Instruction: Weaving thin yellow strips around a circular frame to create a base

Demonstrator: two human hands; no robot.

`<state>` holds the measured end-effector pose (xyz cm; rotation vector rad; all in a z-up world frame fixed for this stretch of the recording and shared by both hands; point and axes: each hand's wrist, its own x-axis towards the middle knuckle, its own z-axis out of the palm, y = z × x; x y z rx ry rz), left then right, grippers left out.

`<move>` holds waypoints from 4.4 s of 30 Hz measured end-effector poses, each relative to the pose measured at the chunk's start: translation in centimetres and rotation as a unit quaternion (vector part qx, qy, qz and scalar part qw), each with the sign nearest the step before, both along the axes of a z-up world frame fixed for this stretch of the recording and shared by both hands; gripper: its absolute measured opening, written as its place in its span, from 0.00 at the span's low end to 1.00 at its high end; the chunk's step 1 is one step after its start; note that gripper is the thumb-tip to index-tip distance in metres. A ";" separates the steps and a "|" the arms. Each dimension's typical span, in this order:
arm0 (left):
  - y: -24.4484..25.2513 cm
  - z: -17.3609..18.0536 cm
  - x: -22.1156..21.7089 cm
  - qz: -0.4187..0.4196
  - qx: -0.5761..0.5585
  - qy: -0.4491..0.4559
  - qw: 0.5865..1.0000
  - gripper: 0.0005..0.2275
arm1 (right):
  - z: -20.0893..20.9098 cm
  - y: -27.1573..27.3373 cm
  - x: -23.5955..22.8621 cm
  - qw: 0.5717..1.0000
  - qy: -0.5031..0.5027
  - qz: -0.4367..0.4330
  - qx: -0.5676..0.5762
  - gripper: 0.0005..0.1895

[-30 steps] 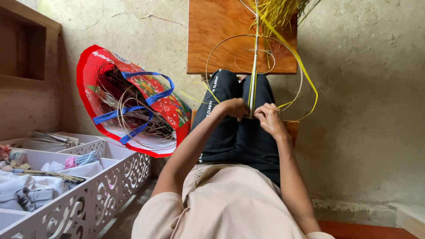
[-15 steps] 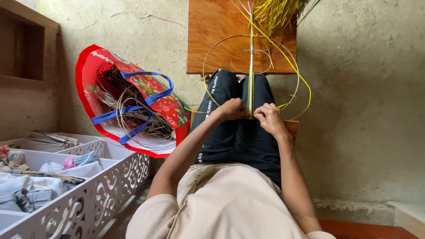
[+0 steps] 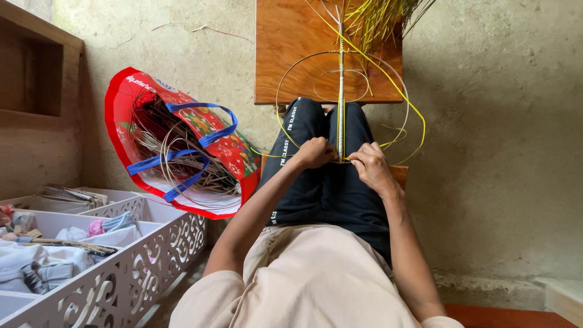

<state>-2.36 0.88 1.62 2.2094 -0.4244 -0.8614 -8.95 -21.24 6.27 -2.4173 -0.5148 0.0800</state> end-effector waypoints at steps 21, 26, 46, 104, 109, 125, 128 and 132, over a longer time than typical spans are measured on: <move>0.8 -0.9 -1.6 0.016 -0.013 -0.168 0.986 0.10 | -7.7 -25.1 -10.4 0.820 -0.119 -0.437 -0.351 0.06; 1.1 0.7 -1.4 -0.043 0.032 -0.206 0.977 0.09 | -3.7 -19.1 -2.6 0.909 -0.100 -0.329 -0.233 0.22; 3.5 6.0 -1.9 0.131 -0.087 -0.223 0.962 0.13 | -4.5 1.3 33.3 0.939 -0.063 -0.248 0.228 0.16; 3.2 21.7 -9.4 0.395 -0.560 -0.195 0.701 0.03 | 20.0 11.1 -2.5 0.948 -0.067 0.055 0.306 0.09; 4.1 23.0 -10.3 0.387 -0.547 -0.234 0.704 0.07 | 20.2 12.1 -2.5 0.951 -0.092 0.036 0.293 0.10; 13.8 11.5 -5.0 0.665 -0.538 -0.198 0.479 0.07 | -3.1 -21.7 -6.3 0.883 -0.161 -0.376 -0.231 0.03; 6.5 10.1 -6.3 0.662 -0.526 -0.064 0.530 0.06 | -2.2 -19.9 -5.9 0.889 -0.069 -0.386 -0.236 0.16; -4.2 8.7 -7.7 0.539 -0.543 0.141 0.628 0.05 | 7.5 -7.0 -1.7 0.976 -0.113 -0.152 0.108 0.17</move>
